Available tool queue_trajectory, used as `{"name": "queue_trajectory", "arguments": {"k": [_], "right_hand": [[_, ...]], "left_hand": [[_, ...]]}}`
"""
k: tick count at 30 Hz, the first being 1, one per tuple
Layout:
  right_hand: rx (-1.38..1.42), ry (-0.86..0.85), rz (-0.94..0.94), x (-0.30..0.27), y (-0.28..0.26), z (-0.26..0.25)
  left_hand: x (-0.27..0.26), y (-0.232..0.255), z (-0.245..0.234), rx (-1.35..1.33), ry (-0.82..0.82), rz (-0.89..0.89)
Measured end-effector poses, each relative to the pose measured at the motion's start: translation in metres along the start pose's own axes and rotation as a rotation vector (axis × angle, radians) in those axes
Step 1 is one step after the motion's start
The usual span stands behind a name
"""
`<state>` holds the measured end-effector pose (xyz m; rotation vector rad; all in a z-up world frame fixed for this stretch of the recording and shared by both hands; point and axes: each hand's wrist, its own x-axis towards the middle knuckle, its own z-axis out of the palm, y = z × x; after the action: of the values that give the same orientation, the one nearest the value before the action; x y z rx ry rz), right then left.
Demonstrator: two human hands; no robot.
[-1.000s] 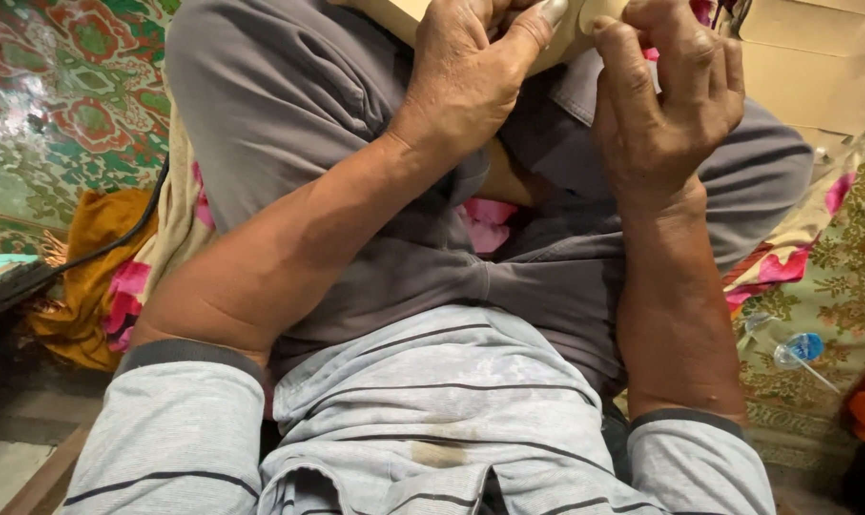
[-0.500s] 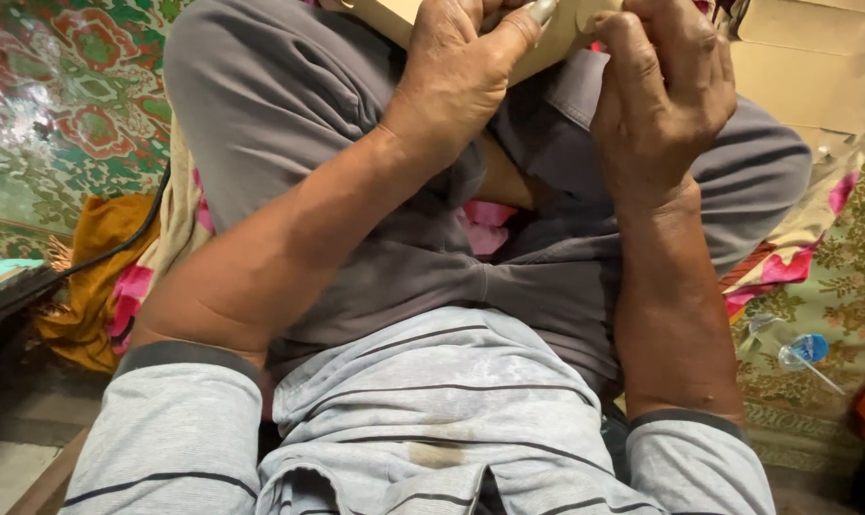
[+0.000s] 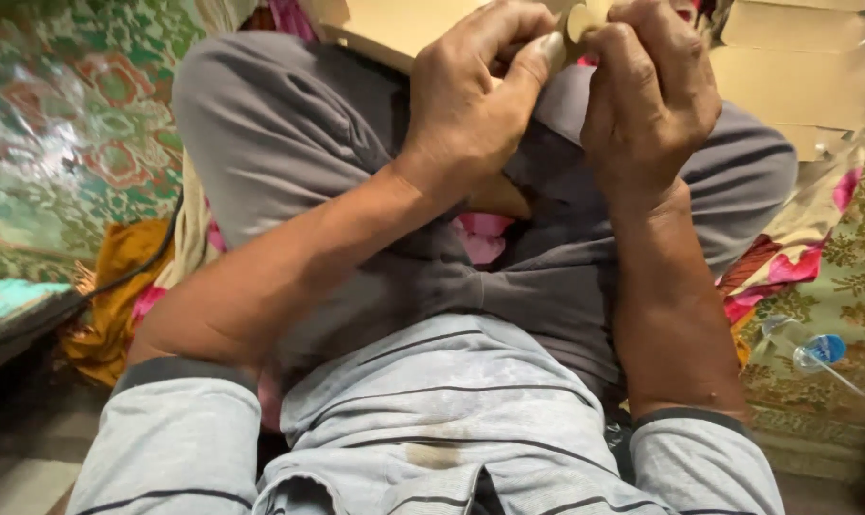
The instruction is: Folding and assembling cardboard food containers from flat templates while sitting.
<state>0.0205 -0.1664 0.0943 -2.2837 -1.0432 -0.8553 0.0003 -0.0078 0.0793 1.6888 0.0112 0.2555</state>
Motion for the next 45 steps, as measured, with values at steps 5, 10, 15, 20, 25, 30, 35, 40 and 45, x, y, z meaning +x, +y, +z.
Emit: {"name": "queue_trajectory", "arguments": {"k": [5,10,15,20,25,30,35,40,45], "right_hand": [[-0.015,0.100,0.011,0.002,0.009,-0.014],[-0.047,0.141,0.072,-0.004,0.019,-0.027],[-0.089,0.154,0.086,-0.004,0.027,-0.030],[-0.070,0.159,0.045,-0.010,0.036,-0.026],[-0.004,0.126,0.061,-0.011,0.037,-0.021],[0.012,0.074,0.055,-0.005,0.031,-0.020],[-0.031,0.034,0.045,-0.007,0.029,-0.019],[-0.078,0.054,0.023,-0.007,0.029,-0.020],[-0.118,0.049,0.020,-0.009,0.028,-0.022]], "left_hand": [[0.016,0.026,0.003,0.153,-0.107,0.129],[0.030,0.028,0.015,0.081,-0.202,0.081],[0.034,0.017,0.024,-0.115,-0.333,-0.055],[0.033,0.009,0.024,-0.330,-0.389,-0.237],[0.037,0.001,0.015,-0.452,-0.428,-0.344],[0.039,-0.007,0.008,-0.452,-0.422,-0.431],[0.039,-0.007,0.002,-0.521,-0.471,-0.471],[0.033,-0.009,0.004,-0.527,-0.445,-0.399],[0.032,-0.010,0.008,-0.542,-0.423,-0.445]]}}
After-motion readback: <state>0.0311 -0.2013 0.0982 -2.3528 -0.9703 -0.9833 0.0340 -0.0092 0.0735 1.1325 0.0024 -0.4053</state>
